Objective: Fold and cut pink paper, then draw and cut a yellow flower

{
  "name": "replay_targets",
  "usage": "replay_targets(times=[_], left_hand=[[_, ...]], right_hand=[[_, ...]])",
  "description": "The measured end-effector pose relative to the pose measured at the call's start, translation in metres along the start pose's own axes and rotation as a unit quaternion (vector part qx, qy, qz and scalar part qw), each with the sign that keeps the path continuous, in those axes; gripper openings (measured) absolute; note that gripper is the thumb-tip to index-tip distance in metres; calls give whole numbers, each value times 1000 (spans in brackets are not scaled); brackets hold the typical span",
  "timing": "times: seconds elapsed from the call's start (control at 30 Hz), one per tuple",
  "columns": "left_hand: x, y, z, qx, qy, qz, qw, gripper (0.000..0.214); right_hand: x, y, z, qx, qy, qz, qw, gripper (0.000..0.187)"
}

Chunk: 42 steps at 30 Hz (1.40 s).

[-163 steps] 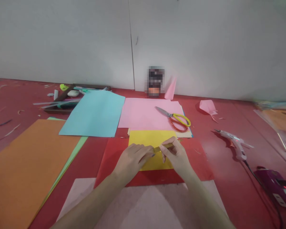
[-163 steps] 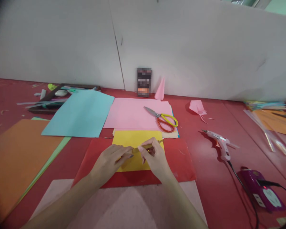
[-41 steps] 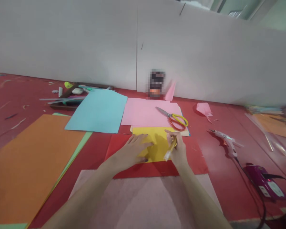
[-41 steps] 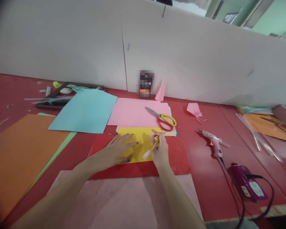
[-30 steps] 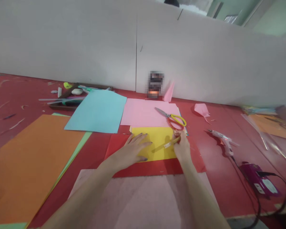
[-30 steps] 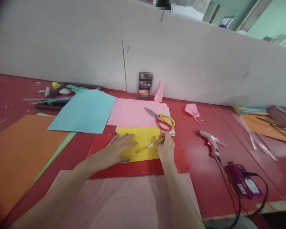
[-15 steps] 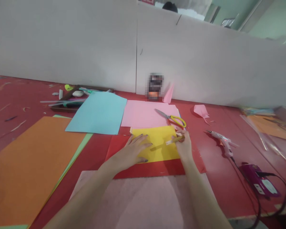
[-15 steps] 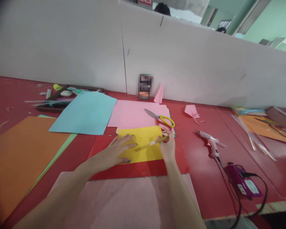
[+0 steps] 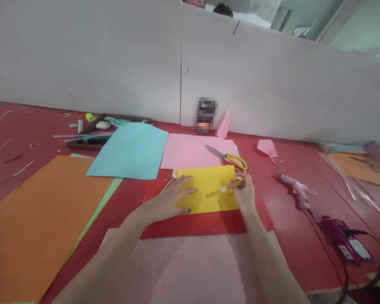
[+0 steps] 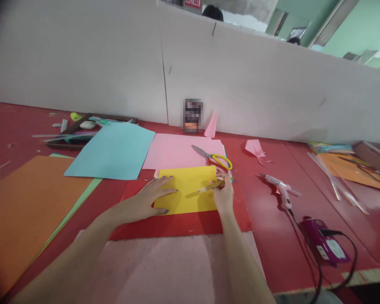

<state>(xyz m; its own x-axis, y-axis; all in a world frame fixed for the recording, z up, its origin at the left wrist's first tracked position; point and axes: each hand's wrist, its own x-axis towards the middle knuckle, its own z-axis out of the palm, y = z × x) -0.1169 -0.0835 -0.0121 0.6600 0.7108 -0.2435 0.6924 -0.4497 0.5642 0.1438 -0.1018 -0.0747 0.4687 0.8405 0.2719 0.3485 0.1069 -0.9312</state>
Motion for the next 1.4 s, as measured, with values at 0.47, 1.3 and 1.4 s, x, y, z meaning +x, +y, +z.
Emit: replay_targets(times=[0.47, 1.3, 1.4], left_hand=[[8, -22, 9, 54, 27, 58, 997, 60], [4, -20, 17, 40, 91, 44, 994, 36], [-1, -24, 11, 23, 60, 47, 997, 32]], right_hand=[[0, 6, 4, -47, -11, 12, 999, 23], [-58, -55, 50, 187, -224, 177, 940, 37], [-57, -54, 51, 192, -235, 178, 936, 34]])
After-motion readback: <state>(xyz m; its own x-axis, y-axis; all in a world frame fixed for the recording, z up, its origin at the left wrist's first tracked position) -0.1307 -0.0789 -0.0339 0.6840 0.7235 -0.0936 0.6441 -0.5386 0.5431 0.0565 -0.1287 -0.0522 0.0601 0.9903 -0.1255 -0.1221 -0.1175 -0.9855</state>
